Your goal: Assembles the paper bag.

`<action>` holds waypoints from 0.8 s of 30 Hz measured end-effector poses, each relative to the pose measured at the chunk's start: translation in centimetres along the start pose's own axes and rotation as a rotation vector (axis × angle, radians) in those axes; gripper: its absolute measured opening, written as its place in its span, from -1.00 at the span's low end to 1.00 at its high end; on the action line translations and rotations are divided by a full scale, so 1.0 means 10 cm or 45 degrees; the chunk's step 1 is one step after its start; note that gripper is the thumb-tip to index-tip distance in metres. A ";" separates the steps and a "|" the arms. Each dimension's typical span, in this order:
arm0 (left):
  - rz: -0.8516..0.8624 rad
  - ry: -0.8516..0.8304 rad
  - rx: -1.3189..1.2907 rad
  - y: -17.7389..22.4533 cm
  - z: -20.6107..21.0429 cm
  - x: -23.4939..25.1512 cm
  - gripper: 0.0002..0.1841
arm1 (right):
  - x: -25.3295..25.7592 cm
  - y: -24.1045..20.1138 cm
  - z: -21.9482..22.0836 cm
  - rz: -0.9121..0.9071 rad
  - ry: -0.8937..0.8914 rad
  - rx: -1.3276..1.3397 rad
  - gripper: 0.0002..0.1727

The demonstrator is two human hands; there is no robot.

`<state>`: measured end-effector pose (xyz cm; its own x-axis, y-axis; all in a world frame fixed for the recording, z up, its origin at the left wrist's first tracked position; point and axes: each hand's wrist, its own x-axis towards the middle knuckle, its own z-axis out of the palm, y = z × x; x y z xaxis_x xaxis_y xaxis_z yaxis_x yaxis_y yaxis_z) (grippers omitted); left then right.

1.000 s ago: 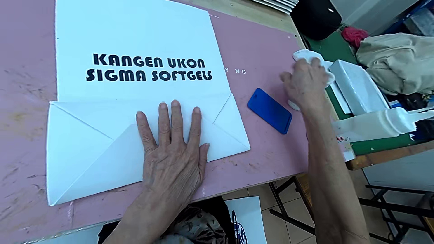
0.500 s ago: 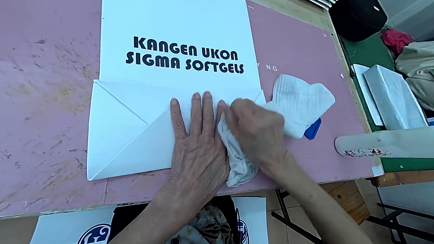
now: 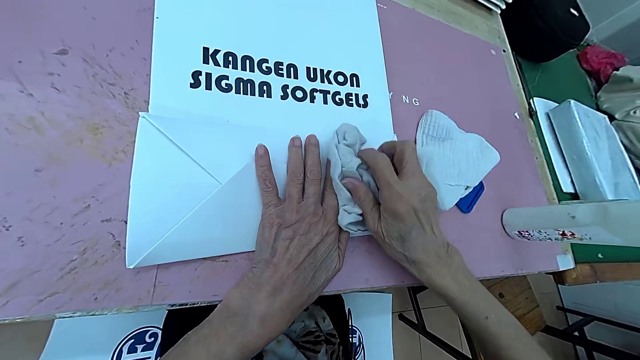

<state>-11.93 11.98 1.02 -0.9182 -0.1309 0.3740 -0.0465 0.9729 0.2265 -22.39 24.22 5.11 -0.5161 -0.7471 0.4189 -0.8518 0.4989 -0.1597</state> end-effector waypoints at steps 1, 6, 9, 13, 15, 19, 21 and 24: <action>-0.004 0.002 -0.007 0.00 0.00 0.00 -0.31 | 0.00 0.06 0.03 -0.059 0.031 -0.048 -0.58; -0.042 -0.024 -0.023 0.00 0.01 0.01 -0.28 | 0.51 0.96 -0.13 0.126 -0.188 -0.303 -0.55; -0.066 -0.042 -0.033 0.03 0.00 0.03 -0.28 | 0.75 1.27 -0.42 0.354 -0.253 -0.251 -0.52; -0.147 -0.110 -0.053 0.09 -0.04 0.05 -0.29 | 0.46 1.25 -0.49 0.067 -0.042 -0.113 -0.58; -0.155 -0.088 -0.126 0.10 -0.03 0.04 -0.34 | 0.51 0.86 -0.30 -0.218 -0.046 0.056 -0.58; -0.135 0.200 -0.340 0.13 -0.05 -0.08 -0.78 | 0.76 -0.38 0.13 -0.777 -0.258 0.538 -0.79; -0.115 0.181 -0.379 0.12 -0.08 -0.09 -0.77 | 0.85 -0.47 0.34 -0.858 -0.341 0.637 -0.83; -0.122 0.124 -0.305 0.14 -0.04 -0.04 -0.68 | 1.00 -0.50 0.44 -0.897 -0.375 0.637 -0.82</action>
<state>-11.44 13.29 1.54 -0.8712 -0.2490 0.4231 -0.0260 0.8840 0.4667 -23.67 12.25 6.17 0.1947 -0.9229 0.3322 -0.8826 -0.3126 -0.3512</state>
